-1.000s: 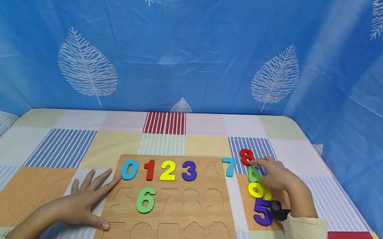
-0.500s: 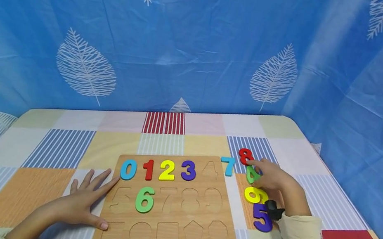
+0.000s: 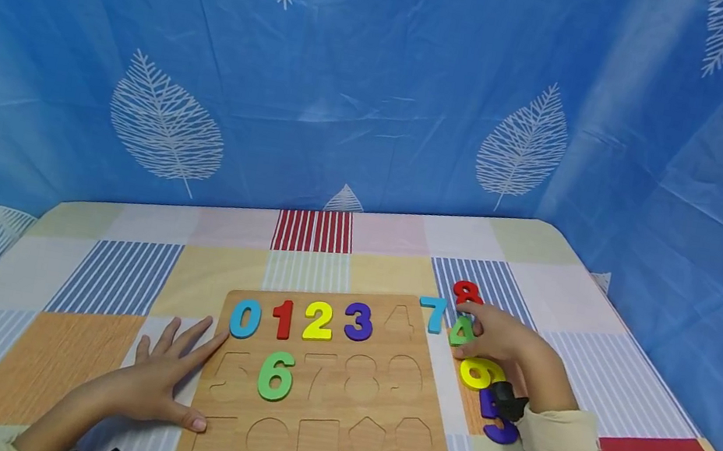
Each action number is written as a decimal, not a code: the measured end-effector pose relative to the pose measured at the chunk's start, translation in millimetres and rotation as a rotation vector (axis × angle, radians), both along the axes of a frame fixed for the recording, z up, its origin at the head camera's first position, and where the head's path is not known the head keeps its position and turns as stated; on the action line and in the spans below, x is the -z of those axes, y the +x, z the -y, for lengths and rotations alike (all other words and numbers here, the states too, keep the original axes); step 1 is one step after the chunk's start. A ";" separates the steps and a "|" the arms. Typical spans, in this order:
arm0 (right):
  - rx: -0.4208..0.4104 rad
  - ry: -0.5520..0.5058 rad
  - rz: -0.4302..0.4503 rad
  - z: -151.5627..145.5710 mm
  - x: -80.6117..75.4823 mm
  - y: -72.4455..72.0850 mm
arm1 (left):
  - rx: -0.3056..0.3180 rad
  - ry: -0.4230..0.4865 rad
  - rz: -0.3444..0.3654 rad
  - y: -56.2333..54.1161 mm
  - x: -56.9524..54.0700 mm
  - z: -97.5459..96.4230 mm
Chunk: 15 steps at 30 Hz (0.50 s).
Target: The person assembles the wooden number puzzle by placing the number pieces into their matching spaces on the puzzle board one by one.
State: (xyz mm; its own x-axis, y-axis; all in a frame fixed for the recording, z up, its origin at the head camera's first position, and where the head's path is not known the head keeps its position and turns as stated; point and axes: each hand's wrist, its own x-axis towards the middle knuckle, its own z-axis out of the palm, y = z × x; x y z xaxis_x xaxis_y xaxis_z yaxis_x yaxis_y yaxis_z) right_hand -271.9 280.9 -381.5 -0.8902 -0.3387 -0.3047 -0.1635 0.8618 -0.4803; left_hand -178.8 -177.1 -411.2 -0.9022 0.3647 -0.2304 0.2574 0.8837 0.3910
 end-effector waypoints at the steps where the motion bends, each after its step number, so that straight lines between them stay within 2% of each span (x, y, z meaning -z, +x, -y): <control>1: -0.004 0.000 0.009 -0.2 -0.4 -0.1 | -0.002 -0.002 0.003 0.0 -0.4 -0.3; 6: -0.021 0.012 0.035 -2.5 0.1 -0.7 | -0.012 -0.006 0.020 -0.5 -1.3 -1.1; 15: -0.032 0.036 0.006 -2.3 0.7 -0.3 | -0.014 0.009 0.014 -0.7 0.2 -0.7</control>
State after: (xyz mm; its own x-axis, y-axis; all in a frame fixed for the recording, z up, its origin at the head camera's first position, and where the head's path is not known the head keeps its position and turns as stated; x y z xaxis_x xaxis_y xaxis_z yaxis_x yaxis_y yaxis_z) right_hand -272.2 283.2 -382.2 -0.8770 -0.3560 -0.3229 -0.1885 0.8728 -0.4502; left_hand -179.5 -176.4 -411.5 -0.9040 0.3539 -0.2400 0.2393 0.8838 0.4021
